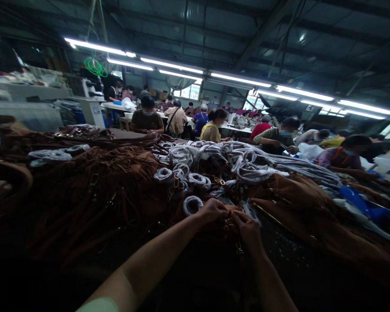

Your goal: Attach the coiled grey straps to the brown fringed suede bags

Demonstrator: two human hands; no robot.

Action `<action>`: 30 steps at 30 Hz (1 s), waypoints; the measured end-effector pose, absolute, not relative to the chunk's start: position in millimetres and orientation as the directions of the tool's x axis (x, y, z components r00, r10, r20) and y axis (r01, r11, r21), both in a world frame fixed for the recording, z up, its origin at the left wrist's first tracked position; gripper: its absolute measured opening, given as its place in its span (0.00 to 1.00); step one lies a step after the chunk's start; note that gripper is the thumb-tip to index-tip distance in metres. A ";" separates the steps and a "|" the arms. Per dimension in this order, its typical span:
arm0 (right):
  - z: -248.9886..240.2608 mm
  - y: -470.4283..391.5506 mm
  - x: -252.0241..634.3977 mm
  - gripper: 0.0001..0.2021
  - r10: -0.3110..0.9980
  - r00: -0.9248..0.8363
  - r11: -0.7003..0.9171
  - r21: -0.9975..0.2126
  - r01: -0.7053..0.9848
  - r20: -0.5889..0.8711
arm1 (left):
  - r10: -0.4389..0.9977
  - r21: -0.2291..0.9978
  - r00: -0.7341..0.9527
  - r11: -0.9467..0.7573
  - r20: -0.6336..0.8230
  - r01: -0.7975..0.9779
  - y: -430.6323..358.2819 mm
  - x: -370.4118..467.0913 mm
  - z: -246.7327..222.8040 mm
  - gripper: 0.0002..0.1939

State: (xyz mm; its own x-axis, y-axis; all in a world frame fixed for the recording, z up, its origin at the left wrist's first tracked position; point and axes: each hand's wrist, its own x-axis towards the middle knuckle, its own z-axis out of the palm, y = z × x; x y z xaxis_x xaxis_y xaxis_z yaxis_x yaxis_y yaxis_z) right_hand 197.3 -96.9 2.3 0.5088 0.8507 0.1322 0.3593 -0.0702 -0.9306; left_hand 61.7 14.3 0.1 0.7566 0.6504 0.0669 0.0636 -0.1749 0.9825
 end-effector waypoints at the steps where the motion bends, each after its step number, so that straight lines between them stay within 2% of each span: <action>1: 1.3 -96.5 197.5 0.24 0.851 0.513 -0.073 -0.943 0.325 0.112 | 0.655 0.978 0.752 -0.196 0.072 0.077 13.8 60.8 -0.2 0.16; 5: -0.6 -95.2 196.7 0.26 0.854 0.518 -0.084 -0.973 0.215 0.040 | 0.655 0.966 0.751 -0.237 0.084 0.099 12.1 58.9 0.9 0.17; 12: 2.6 -95.7 195.8 0.20 0.860 0.488 -0.049 -0.927 0.372 0.151 | 0.632 0.966 0.772 -0.238 0.075 0.101 10.8 59.0 2.7 0.18; 17: 0.7 -94.7 196.8 0.19 0.857 0.496 -0.070 -0.922 0.380 0.139 | 0.619 0.963 0.781 -0.251 0.082 0.098 10.9 59.6 0.4 0.19; 23: 1.0 -93.2 197.3 0.17 0.854 0.482 -0.056 -0.885 0.462 0.198 | 0.626 0.964 0.772 -0.257 0.111 0.070 12.9 63.3 -5.7 0.19; 30: -4.1 -92.0 199.1 0.18 0.855 0.488 -0.061 -0.901 0.430 0.175 | 0.642 0.968 0.762 -0.237 0.089 0.086 13.3 64.9 -6.9 0.21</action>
State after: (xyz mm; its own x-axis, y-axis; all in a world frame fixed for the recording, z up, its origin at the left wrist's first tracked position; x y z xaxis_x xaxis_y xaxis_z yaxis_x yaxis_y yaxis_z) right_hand 199.1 -92.0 -4.1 0.4882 0.8550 0.1752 0.4302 -0.0611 -0.9007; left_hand 64.9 13.3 -6.9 0.7616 0.6418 0.0894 0.0857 -0.2365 0.9678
